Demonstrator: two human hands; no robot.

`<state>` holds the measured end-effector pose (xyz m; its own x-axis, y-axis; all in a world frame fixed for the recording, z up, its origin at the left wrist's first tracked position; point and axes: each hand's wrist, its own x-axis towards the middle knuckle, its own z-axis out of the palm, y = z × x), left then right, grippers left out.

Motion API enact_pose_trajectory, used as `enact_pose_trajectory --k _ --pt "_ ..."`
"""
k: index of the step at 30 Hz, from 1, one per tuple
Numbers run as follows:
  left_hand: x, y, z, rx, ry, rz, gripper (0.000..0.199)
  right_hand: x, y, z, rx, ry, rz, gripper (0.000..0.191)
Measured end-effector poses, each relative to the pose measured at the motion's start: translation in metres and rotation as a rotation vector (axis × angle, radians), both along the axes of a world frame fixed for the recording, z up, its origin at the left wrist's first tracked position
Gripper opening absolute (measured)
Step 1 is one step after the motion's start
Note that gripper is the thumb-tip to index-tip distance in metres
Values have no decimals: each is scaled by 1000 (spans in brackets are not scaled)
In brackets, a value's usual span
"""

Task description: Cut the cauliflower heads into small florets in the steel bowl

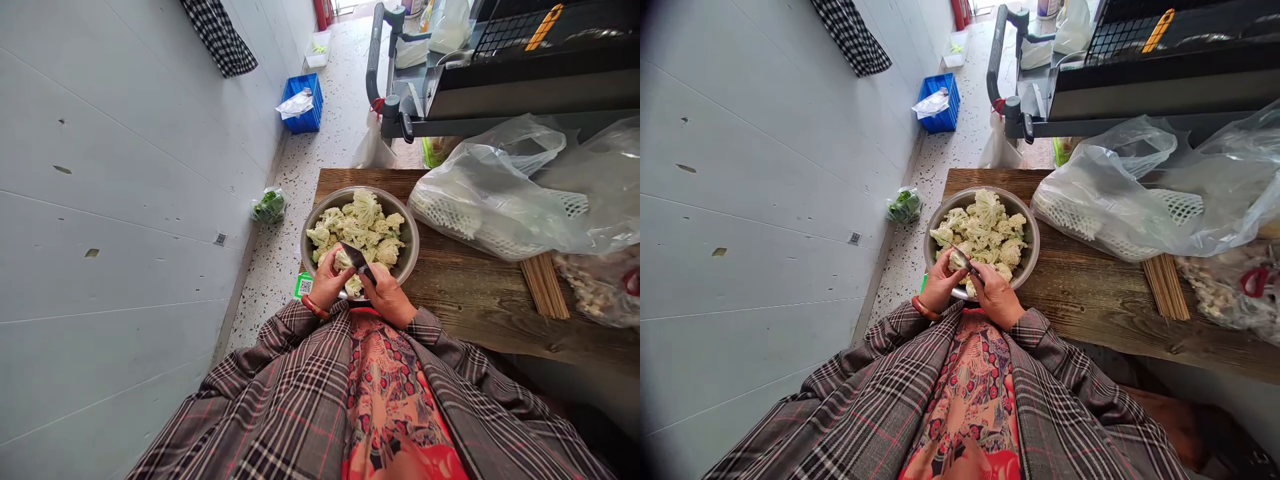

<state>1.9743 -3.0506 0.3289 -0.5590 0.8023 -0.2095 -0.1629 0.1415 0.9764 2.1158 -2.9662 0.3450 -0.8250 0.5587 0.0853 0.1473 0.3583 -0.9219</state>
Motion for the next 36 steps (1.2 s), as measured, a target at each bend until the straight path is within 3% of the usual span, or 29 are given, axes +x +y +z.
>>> enact_pose_trajectory --k 10,16,23,28,36 --pt "0 -2 -5 -22 0 -36 60 -1 2 -9 -51 -22 26 27" --pt "1 -5 -7 -18 92 -33 67 -2 1 -10 -90 -31 25 28" --pt "3 -3 -13 -39 187 -97 66 -1 0 -23 -206 -52 4 27" --pt "2 1 -13 -52 240 -125 64 -1 -1 -18 -76 -58 -44 27" --pt "2 7 -16 -109 354 10 53 -8 -7 -18 54 -32 -118 29"
